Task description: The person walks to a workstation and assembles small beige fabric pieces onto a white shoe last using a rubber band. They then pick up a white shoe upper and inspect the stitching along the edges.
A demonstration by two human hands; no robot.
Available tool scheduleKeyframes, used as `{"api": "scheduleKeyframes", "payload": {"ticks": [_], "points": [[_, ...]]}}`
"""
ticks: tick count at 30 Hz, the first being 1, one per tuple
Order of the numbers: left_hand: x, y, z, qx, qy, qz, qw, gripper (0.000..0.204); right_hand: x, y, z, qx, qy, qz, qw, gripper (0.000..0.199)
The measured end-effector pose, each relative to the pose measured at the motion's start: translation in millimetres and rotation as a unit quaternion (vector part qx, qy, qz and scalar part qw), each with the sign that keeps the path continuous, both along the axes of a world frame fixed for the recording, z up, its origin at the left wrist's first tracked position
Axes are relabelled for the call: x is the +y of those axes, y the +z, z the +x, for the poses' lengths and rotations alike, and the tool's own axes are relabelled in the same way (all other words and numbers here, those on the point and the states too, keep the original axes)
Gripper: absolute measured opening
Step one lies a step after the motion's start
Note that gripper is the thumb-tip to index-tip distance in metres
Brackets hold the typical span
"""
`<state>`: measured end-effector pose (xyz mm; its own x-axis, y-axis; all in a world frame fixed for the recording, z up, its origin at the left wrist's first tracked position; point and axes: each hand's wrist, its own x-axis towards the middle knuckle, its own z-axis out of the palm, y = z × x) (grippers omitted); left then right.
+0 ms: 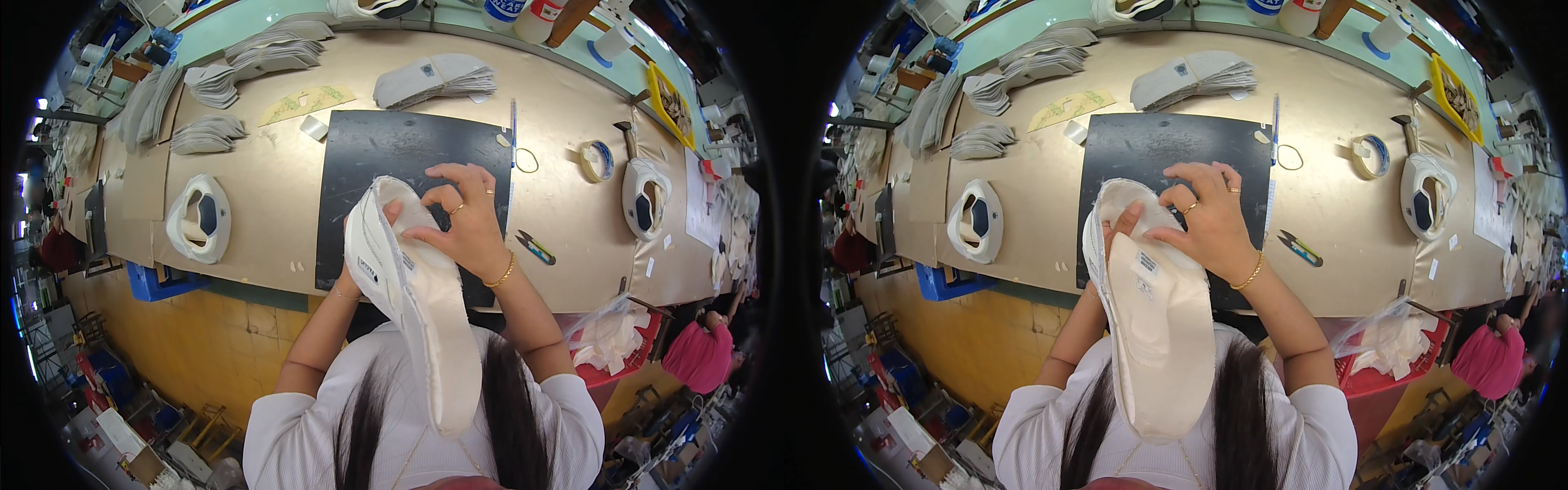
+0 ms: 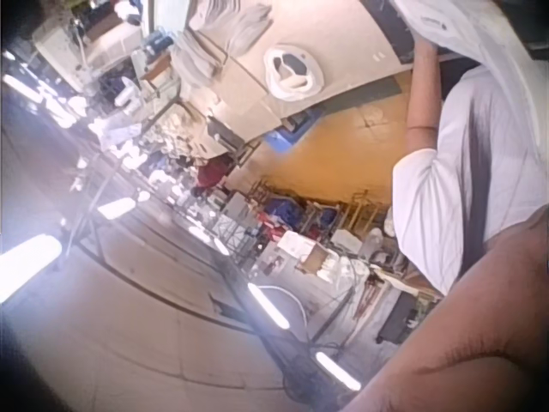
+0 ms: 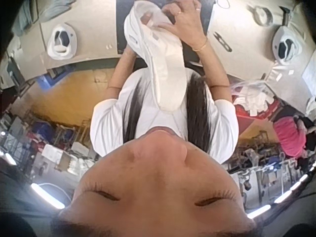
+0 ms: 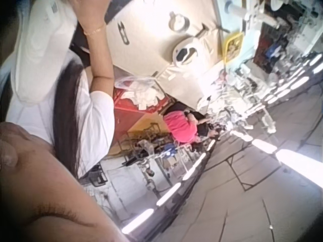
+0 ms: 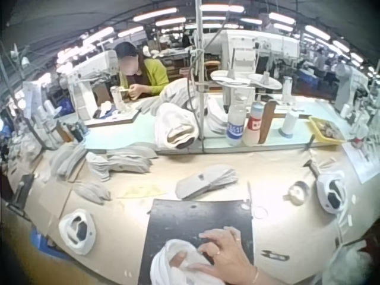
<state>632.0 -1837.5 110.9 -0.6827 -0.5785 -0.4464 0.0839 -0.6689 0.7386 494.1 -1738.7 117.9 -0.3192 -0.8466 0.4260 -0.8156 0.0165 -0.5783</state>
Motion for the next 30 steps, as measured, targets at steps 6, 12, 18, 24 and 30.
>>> {"api": "scheduleKeyframes", "payload": {"ticks": [6, 12, 18, 24, 30], "points": [[-7, -20, 10, -0.010, -0.044, -0.019, 0.999, 0.025, 0, -8, 3, 0.044, -0.022, -0.025, 0.998, 0.031], [-3, -32, 11, -0.068, 0.024, -0.123, 0.990, 0.031, 14, -6, -10, -0.222, -0.130, -0.114, 0.960, 0.020], [1, -13, 6, -0.045, 0.013, -0.057, 0.997, 0.030, 16, 8, -5, -0.262, -0.028, -0.038, 0.964, 0.021], [-4, -25, 10, -0.044, -0.015, -0.058, 0.997, 0.024, 6, 0, -5, -0.052, 0.034, -0.013, 0.998, 0.020], [-5, -18, 15, -0.079, 0.005, -0.094, 0.992, 0.033, 29, -8, -14, -0.264, -0.063, -0.007, 0.962, 0.022]]}}
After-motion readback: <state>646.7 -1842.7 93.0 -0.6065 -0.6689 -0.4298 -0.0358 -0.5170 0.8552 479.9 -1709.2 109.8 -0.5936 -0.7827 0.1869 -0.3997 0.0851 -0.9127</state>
